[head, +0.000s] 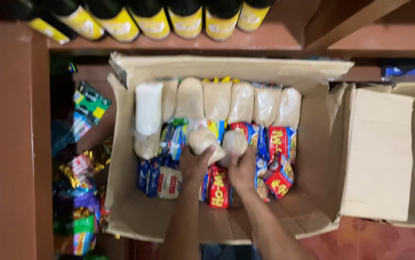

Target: Organizing bags of sugar and snacks onto a shelf from a cardboard box.

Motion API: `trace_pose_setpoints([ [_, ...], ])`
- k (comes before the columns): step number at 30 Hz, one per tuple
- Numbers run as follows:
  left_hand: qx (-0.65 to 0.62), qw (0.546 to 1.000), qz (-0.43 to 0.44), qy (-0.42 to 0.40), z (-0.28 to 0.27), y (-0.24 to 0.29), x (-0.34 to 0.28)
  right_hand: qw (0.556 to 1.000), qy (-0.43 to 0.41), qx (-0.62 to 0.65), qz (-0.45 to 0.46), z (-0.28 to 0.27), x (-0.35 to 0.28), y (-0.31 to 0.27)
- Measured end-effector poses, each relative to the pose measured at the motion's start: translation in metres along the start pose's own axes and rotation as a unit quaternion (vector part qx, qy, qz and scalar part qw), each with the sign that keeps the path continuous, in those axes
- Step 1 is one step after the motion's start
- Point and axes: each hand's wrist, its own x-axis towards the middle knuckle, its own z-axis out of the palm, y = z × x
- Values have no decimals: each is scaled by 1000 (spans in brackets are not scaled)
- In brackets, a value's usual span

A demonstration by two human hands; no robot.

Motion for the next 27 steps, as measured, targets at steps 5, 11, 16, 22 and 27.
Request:
trace_pose_setpoints([
  [5, 21, 999, 42, -5, -27, 27, -24, 997, -10, 2, 80, -6, 9, -6],
  [11, 19, 990, 134, 25, -33, -2, -43, 992, -36, 13, 120, -23, 4, 22],
  [16, -24, 990, 138, 18, -55, 39, -76, 989, -68, 26, 128, -48, -2, -30],
  [22, -149, 983, 105, 6, -74, 51, -103, 981, -118, 132, 83, -76, -12, -90],
  [27, -181, 969, 154, 69, -113, 72, -143, 984, -118, 127, 37, -104, -31, -150],
])
